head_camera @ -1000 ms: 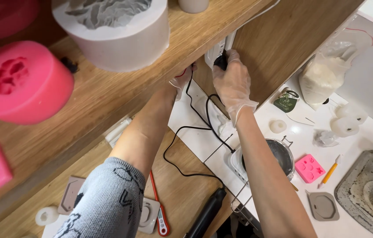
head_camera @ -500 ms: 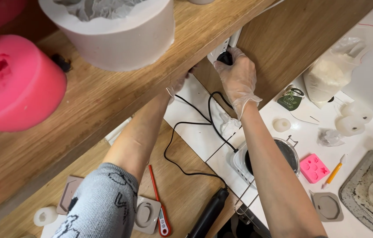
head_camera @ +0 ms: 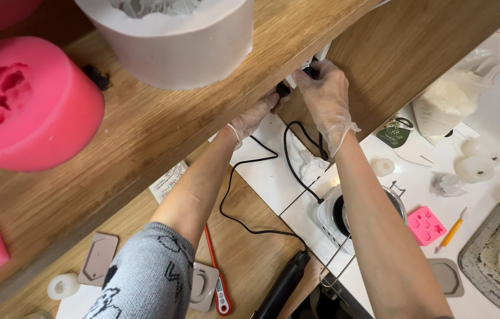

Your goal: Cleaning silicone molds and preparing wax for candle making.

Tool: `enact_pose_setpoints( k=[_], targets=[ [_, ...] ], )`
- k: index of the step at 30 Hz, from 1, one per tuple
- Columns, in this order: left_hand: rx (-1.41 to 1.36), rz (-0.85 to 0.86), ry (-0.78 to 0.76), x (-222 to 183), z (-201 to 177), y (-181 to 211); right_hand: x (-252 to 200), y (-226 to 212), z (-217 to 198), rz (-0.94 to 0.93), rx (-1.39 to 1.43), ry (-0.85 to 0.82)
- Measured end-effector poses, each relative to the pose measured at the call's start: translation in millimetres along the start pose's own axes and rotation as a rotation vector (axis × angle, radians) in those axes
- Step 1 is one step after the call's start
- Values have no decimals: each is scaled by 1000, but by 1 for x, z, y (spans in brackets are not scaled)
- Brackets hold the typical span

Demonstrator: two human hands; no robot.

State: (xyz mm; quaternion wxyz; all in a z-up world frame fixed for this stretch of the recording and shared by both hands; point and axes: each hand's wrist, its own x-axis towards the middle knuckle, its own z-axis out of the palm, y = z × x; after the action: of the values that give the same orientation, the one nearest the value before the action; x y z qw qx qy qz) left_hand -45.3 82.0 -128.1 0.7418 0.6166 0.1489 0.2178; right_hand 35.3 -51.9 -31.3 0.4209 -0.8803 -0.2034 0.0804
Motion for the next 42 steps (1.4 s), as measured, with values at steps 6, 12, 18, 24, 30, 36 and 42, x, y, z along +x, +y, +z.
enact_pose_setpoints(
  k=[6,12,18,24,30,36,42],
  targets=[
    [-348,55,-221,-4,-17,-12,16,-4,18,-34,185,-62],
    [-282,-2,-177,7,-29,-35,18,3,29,-51,236,0],
    [-379,57,-214,1,-24,-43,21,9,27,-154,200,-38],
    [-292,-49,-100,-6,-14,-41,17,0,23,-158,37,-43],
    [-313,-164,-51,3,-1,-40,22,-2,20,-392,-149,5],
    [-597,-167,-236,42,6,-101,39,4,25,-164,-118,-44],
    [-867,-192,-357,78,-15,-175,35,3,19,-395,-113,-60]
  ],
)
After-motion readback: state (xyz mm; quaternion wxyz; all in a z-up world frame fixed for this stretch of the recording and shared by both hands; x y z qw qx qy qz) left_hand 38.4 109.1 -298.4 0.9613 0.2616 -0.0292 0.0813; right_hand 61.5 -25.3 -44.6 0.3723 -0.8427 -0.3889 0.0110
